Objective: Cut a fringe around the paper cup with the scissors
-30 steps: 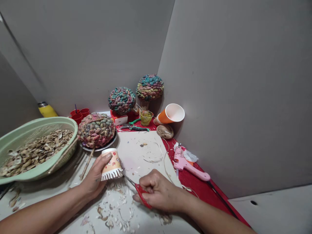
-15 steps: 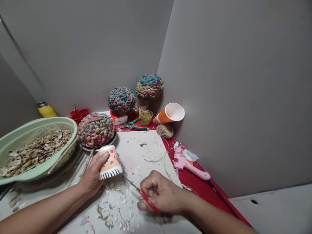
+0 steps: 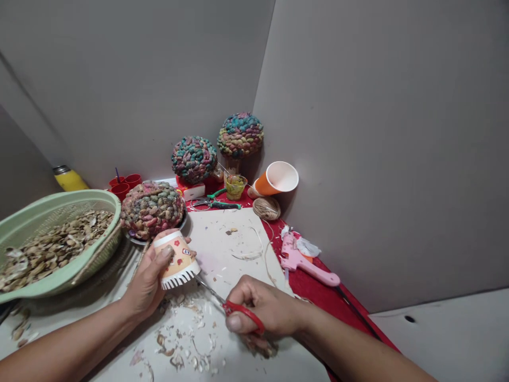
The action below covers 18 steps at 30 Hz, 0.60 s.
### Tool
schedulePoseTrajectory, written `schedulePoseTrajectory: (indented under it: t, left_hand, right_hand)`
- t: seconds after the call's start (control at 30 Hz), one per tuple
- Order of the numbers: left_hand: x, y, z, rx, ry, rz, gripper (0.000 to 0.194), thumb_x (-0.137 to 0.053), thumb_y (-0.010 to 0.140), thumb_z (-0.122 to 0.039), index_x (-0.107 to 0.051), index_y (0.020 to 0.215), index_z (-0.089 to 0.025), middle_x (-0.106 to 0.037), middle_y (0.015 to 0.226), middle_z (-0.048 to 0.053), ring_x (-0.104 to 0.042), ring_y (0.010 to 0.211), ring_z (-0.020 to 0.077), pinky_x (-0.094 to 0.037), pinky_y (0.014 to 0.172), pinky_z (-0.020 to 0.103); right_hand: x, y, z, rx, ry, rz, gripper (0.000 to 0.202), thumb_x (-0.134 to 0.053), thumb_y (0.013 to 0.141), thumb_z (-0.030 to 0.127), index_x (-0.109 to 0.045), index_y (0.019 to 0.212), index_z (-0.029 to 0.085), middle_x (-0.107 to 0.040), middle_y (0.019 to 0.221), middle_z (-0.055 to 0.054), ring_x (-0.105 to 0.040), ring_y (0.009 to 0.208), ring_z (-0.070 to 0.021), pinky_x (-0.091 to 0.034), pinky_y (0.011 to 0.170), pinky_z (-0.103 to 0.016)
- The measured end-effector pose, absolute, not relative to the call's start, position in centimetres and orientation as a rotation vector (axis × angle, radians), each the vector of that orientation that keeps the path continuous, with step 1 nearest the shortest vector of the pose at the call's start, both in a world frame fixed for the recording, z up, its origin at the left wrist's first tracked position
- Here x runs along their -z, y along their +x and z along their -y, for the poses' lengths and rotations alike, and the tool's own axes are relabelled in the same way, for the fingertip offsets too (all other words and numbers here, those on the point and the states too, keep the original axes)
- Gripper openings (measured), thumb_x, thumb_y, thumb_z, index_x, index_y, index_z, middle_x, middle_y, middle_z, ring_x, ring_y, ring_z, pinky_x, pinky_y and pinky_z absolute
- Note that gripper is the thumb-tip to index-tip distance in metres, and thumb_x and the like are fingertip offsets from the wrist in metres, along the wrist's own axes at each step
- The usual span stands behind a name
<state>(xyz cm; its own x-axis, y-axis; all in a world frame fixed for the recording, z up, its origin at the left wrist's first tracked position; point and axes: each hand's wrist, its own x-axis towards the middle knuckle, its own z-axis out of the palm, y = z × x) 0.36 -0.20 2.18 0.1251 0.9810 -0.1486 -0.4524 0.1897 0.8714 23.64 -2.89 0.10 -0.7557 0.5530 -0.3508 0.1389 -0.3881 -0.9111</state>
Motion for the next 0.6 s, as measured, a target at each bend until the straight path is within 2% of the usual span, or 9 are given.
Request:
schedulePoseTrajectory:
  t: [0.17, 0.4, 0.6]
  left_hand:
    - [-2.47, 0.57, 0.39, -1.222, 0.780, -0.865, 0.058, -0.085, 0.070, -0.037, -0.059, 0.120, -0.021, -0.075, 0.109, 0.009, -0.075, 0.083, 0.0254, -0.063, 0.068, 0.032]
    - [-2.39, 0.62, 0.35, -1.211, 0.779, -0.865, 0.058, -0.085, 0.069, -0.036, -0.060, 0.119, -0.021, -0.075, 0.114, 0.010, -0.076, 0.085, 0.0263, -0.064, 0.070, 0.034]
    - [-2.57, 0.67, 0.19, -1.251, 0.767, -0.905, 0.061, -0.087, 0.067, -0.038, -0.059, 0.119, -0.021, -0.074, 0.117, 0.011, -0.076, 0.090, 0.0299, -0.064, 0.072, 0.037]
  right_hand:
    - [0.18, 23.45, 2.80, -2.216, -0.847, 1.512, 0.063, -0.078, 0.065, 0.069, -0.054, 0.049, 0.012, -0.051, 0.037, 0.003, -0.044, 0.028, -0.0048, -0.038, 0.034, -0.014]
    - [0.36, 23.22, 2.71, -2.188, -0.829, 1.479, 0.060, -0.078, 0.066, 0.066, -0.055, 0.050, 0.012, -0.050, 0.036, 0.003, -0.044, 0.029, -0.0045, -0.039, 0.035, -0.013]
    - [0.24, 23.31, 2.74, -2.311, -0.727, 1.394, 0.057, -0.079, 0.067, 0.063, -0.057, 0.053, 0.012, -0.050, 0.037, 0.004, -0.044, 0.027, -0.0050, -0.042, 0.035, -0.014]
